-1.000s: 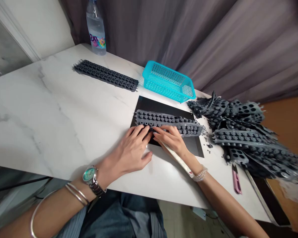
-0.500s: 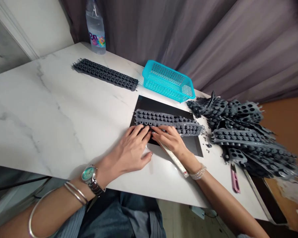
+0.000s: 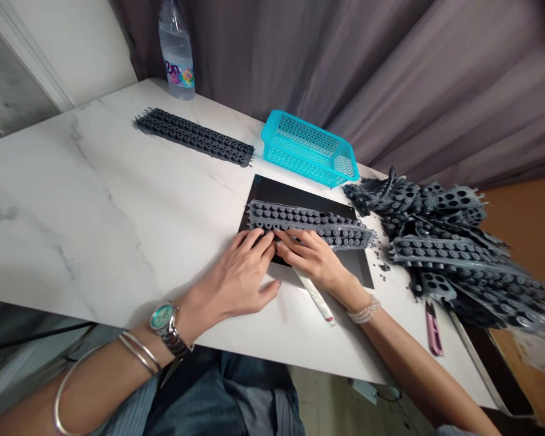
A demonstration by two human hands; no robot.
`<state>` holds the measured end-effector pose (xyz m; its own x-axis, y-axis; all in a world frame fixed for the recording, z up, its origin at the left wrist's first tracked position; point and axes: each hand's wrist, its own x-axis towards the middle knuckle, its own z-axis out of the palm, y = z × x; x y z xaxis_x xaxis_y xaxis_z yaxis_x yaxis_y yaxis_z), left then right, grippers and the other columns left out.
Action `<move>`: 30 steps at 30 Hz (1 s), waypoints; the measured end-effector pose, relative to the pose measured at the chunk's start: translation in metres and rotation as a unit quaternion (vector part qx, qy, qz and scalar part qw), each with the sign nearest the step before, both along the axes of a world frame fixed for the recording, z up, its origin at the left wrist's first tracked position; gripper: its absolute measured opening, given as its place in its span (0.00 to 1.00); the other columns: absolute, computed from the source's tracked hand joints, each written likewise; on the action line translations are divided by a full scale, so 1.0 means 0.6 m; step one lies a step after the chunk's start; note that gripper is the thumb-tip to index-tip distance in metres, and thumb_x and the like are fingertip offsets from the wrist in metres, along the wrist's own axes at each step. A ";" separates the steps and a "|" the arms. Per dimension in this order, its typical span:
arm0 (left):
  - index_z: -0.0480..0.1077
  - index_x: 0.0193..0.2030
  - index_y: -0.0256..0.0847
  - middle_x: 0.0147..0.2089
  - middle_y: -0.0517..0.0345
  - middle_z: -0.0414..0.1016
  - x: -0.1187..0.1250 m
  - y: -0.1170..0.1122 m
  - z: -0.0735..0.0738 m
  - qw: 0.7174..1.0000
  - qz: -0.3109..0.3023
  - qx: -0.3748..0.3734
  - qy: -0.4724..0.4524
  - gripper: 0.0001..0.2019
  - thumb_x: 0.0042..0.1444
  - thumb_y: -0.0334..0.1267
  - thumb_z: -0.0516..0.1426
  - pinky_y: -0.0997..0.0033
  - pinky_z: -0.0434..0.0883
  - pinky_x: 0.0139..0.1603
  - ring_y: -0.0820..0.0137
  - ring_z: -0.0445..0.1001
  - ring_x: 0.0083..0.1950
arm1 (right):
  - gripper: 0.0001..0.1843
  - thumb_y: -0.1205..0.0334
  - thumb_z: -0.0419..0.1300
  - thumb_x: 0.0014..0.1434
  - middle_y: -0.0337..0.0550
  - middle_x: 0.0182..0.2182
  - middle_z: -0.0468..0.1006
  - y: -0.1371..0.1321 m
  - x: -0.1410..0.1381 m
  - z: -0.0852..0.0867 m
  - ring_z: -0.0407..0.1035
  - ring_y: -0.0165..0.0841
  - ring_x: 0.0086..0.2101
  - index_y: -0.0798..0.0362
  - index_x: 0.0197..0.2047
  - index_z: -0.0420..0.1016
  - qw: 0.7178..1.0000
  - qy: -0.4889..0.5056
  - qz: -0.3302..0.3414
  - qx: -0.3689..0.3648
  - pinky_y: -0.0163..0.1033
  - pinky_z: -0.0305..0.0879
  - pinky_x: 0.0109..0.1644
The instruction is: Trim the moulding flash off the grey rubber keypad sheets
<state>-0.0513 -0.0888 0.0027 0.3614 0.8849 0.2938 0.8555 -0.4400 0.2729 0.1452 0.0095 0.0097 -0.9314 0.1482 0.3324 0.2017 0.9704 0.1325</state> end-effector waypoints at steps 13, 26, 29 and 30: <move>0.61 0.65 0.28 0.68 0.37 0.60 0.001 -0.002 0.000 1.000 0.010 -0.008 0.019 0.31 0.60 0.49 0.53 0.49 0.60 0.65 0.50 0.56 0.67 | 0.06 0.64 0.57 0.66 0.46 0.46 0.79 -0.001 0.009 -0.003 0.74 0.35 0.44 0.48 0.45 0.74 0.918 0.288 -0.172 -0.211 0.42 0.74 0.45; 0.62 0.63 0.24 0.63 0.40 0.66 0.002 -0.005 -0.002 0.999 -0.007 0.032 0.034 0.29 0.62 0.46 0.51 0.49 0.59 0.64 0.51 0.59 0.64 | 0.15 0.72 0.58 0.64 0.52 0.46 0.79 -0.007 0.013 -0.020 0.72 0.37 0.44 0.54 0.53 0.67 0.987 0.121 -0.008 -0.101 0.44 0.75 0.44; 0.62 0.63 0.24 0.64 0.39 0.65 0.003 -0.005 -0.004 0.999 0.006 0.026 0.033 0.29 0.62 0.47 0.50 0.49 0.59 0.64 0.51 0.58 0.65 | 0.13 0.71 0.57 0.64 0.54 0.48 0.78 -0.006 0.010 -0.017 0.71 0.40 0.45 0.56 0.52 0.68 0.993 0.097 -0.005 -0.068 0.47 0.74 0.44; 0.62 0.63 0.25 0.64 0.39 0.65 0.003 -0.006 -0.004 0.999 0.008 0.023 0.033 0.29 0.62 0.47 0.50 0.49 0.59 0.64 0.51 0.58 0.65 | 0.12 0.71 0.57 0.64 0.55 0.49 0.78 -0.006 0.008 -0.015 0.71 0.40 0.45 0.56 0.52 0.68 0.994 0.091 -0.005 -0.063 0.47 0.74 0.44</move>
